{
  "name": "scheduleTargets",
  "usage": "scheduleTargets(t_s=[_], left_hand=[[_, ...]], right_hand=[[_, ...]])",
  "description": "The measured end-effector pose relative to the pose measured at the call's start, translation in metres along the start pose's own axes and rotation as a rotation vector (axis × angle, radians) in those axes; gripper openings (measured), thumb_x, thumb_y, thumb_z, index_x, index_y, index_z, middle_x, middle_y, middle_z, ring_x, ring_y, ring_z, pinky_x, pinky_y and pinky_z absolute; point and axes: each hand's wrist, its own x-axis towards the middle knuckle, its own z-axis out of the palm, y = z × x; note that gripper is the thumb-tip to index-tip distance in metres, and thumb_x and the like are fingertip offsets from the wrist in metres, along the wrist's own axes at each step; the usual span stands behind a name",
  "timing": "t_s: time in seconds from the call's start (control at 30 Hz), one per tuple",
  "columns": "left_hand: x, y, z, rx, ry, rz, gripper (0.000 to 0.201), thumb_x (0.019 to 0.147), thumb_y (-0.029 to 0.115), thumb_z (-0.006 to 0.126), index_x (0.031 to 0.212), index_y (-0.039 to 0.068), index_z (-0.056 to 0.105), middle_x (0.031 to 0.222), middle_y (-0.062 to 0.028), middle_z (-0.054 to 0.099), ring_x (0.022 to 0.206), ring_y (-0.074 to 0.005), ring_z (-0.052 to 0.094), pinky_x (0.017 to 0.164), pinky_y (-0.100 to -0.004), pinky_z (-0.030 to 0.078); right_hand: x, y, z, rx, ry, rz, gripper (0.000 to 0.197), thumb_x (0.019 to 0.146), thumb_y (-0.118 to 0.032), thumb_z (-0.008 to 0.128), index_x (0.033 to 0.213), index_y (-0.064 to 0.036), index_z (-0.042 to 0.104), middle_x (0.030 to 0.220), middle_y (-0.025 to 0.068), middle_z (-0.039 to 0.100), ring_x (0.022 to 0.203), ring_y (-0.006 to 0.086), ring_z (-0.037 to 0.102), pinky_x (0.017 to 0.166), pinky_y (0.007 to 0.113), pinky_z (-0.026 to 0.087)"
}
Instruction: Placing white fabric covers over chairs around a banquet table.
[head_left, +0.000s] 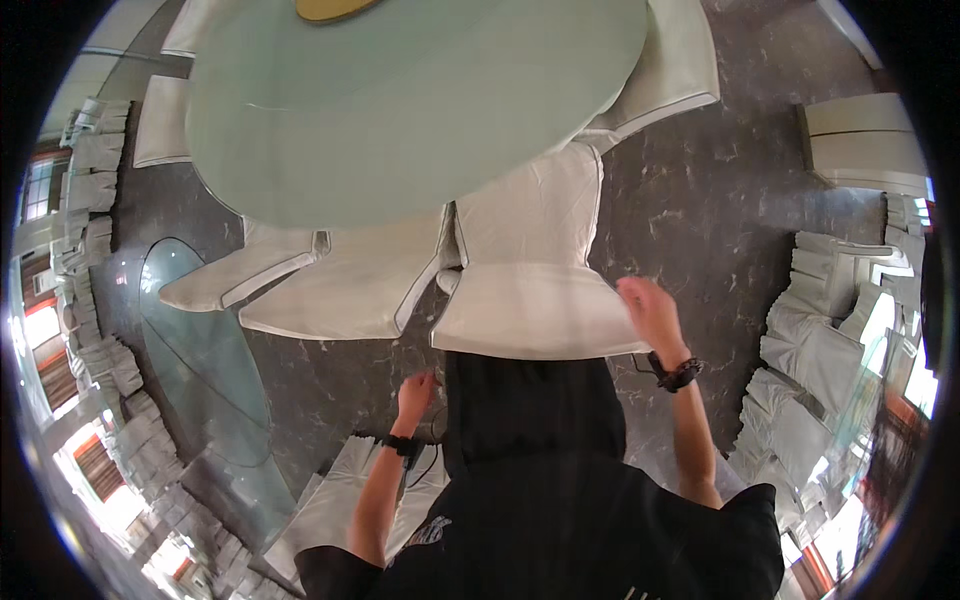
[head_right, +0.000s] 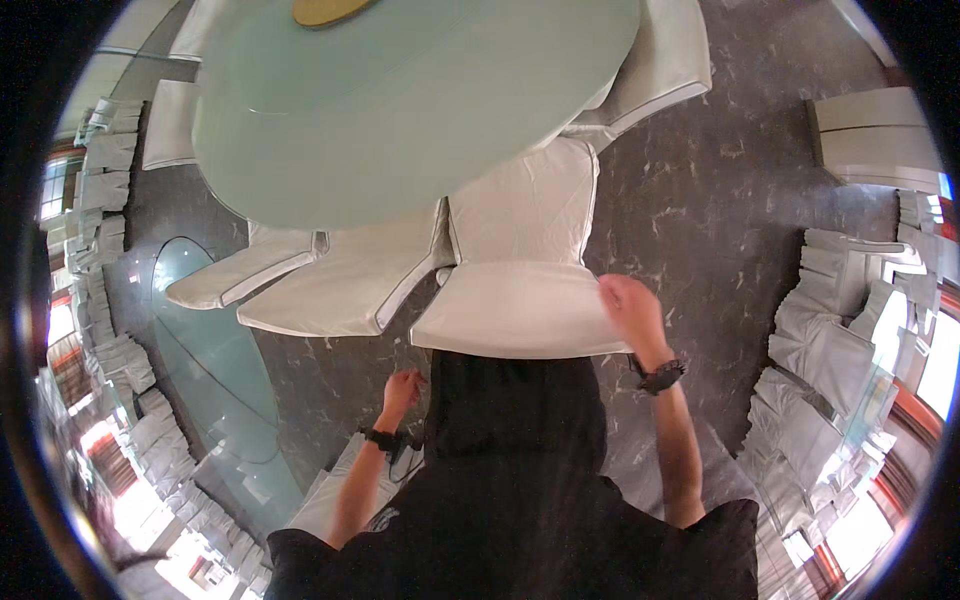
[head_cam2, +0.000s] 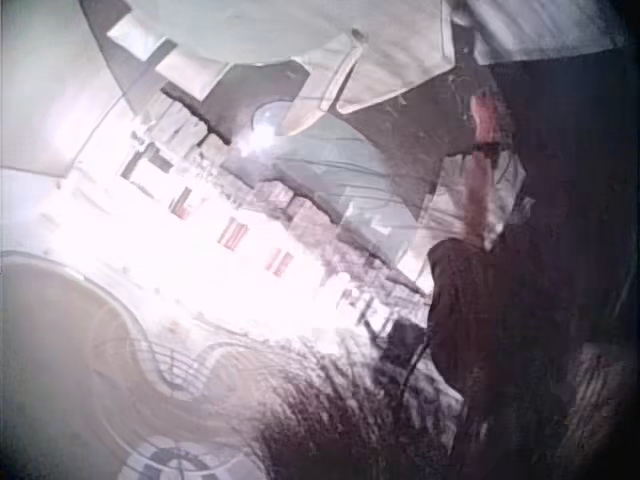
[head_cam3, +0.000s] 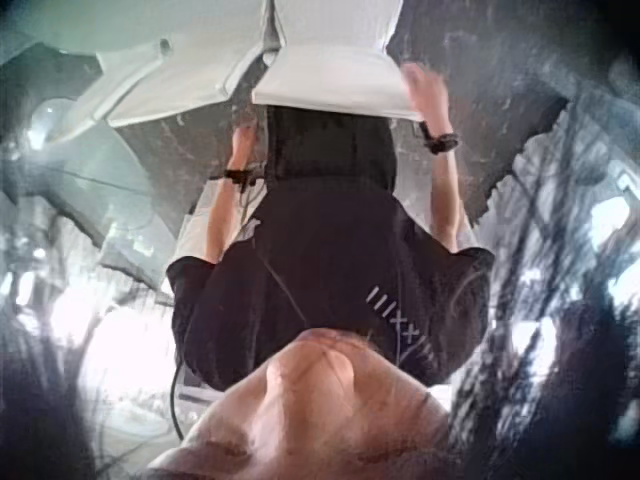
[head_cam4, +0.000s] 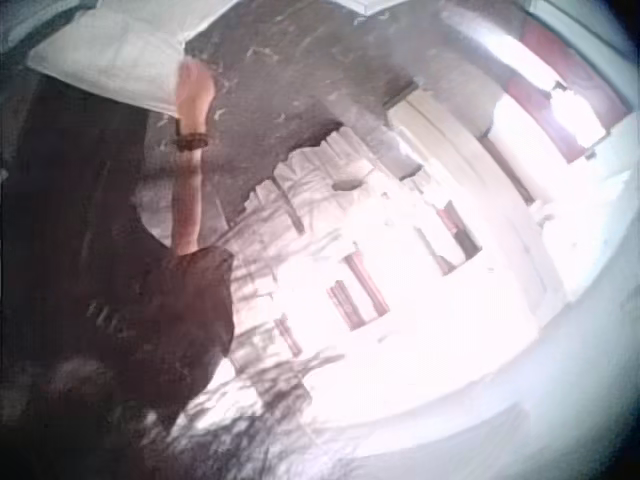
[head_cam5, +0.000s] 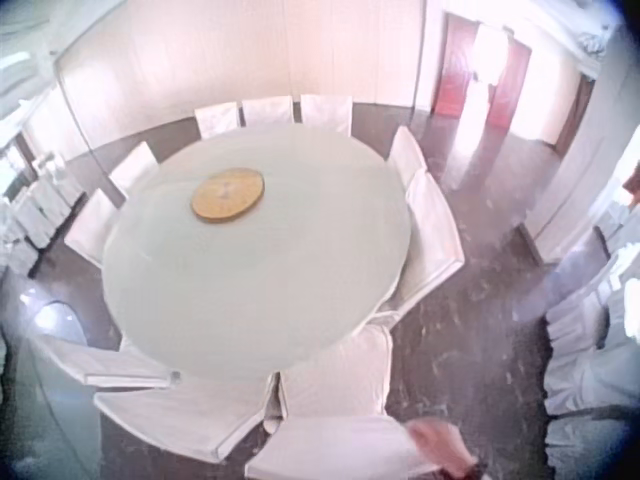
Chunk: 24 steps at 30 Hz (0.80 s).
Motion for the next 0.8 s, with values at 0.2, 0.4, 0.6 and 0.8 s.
scheduleTargets(t_s=[0.2,0.4,0.6,0.8], left_hand=[[-0.066,-0.047,-0.034,0.417,0.213,0.285,0.031,0.097,0.029,0.052,0.096,0.003,0.068,0.074,-0.0131,0.068,0.072,-0.0268,0.069,0.063,-0.0392,0.052],[-0.071,-0.005,-0.141,0.061,0.503,0.461,0.016,0.093,0.016,0.057,0.094,0.004,0.067,0.086,-0.0134,0.068,0.079,-0.0323,0.066,0.069,-0.0404,0.052],[-0.041,-0.018,-0.275,0.301,0.812,0.909,0.019,0.088,0.016,0.065,0.103,0.006,0.067,0.102,-0.0098,0.068,0.099,-0.0304,0.063,0.081,-0.0407,0.050],[-0.013,0.001,-0.348,0.668,0.679,1.153,0.054,0.079,0.031,0.073,0.124,0.007,0.058,0.120,-0.0097,0.059,0.126,-0.0306,0.048,0.112,-0.0530,0.027]], right_hand=[[-0.050,-0.113,0.034,-0.176,-0.223,-0.208,0.035,0.092,-0.024,0.060,0.120,-0.0040,0.060,0.099,0.0163,0.067,0.095,0.0362,0.063,0.083,0.044,0.049],[-0.089,-0.157,0.094,-0.360,-0.186,-0.112,0.039,0.090,-0.028,0.063,0.121,-0.0050,0.059,0.110,0.0165,0.064,0.107,0.0354,0.058,0.090,0.048,0.045],[-0.096,-0.237,0.157,-0.339,0.015,-0.080,0.046,0.089,-0.026,0.065,0.128,-0.0036,0.053,0.122,0.0175,0.058,0.117,0.0372,0.053,0.098,0.049,0.042],[-0.074,-0.319,0.220,-0.315,0.037,-0.324,0.064,0.082,-0.031,0.073,0.134,-0.0028,0.049,0.134,0.0199,0.052,0.131,0.0362,0.043,0.109,0.049,0.034]])
